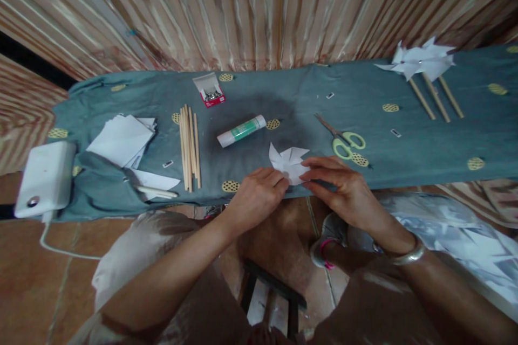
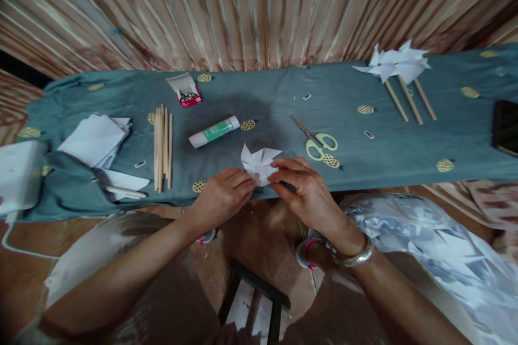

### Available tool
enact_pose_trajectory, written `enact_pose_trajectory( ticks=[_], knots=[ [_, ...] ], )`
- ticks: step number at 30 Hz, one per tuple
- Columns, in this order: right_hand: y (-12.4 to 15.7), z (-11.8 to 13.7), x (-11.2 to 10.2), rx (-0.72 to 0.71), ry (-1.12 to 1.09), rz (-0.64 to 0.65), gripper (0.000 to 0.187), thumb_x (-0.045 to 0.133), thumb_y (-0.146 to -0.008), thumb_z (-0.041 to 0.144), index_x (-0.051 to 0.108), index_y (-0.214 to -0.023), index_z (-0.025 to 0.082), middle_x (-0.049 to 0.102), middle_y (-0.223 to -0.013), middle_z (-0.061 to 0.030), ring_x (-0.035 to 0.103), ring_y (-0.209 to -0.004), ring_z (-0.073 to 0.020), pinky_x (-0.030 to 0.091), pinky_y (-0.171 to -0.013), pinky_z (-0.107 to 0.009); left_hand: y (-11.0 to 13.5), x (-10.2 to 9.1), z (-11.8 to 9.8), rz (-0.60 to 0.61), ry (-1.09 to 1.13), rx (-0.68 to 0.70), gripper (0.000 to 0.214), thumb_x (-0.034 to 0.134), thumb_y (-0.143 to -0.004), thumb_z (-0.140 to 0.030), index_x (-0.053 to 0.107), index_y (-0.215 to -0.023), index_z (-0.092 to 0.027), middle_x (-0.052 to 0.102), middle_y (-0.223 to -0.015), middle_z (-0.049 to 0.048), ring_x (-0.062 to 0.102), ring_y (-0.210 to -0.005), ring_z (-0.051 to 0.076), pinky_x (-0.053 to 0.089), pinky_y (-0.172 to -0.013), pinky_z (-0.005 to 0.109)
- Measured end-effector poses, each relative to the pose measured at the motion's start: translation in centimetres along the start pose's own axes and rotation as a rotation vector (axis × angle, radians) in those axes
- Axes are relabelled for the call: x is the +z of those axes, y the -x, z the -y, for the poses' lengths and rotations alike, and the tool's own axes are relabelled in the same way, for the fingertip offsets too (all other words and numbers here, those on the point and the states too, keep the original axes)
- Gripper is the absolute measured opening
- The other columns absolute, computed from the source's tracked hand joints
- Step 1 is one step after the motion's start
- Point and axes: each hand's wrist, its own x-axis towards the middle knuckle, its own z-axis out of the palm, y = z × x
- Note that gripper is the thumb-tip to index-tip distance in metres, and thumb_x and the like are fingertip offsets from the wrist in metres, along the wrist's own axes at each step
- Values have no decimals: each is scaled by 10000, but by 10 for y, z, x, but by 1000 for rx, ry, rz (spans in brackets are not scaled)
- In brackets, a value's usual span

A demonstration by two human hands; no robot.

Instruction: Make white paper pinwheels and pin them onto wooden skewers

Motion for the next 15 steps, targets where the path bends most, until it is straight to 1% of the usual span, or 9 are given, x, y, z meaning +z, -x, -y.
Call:
enact_pose_trajectory(
  ticks=[6,11,15],
  knots=[
    [-5,-1,5,23,20,-29,124,618,-879,254,742,-874,255,636,-1288,-69,562,-1221,-278,480,-1024,-516,0,0,-2,-31,-27,30,129,497,-951,-146,623,-929,-132,635,-840,47,601,-797,195,485,-693,327],
    [-9,-3,14,25,72,-52,141,602,-883,246,739,-856,228,628,-1298,-89,559,-1210,-292,452,-1029,-533,0,2,-3,-16,-12,36,119,508,-943,-138,626,-942,-121,652,-870,57,604,-821,206,505,-713,340],
    [-12,-3,20,27,107,-71,160,584,-885,241,729,-823,219,616,-1309,-101,550,-1209,-302,448,-1013,-534,1,4,-4,-38,-9,15,136,492,-958,-147,610,-1019,-117,667,-907,66,616,-845,201,522,-754,340]
  ],
)
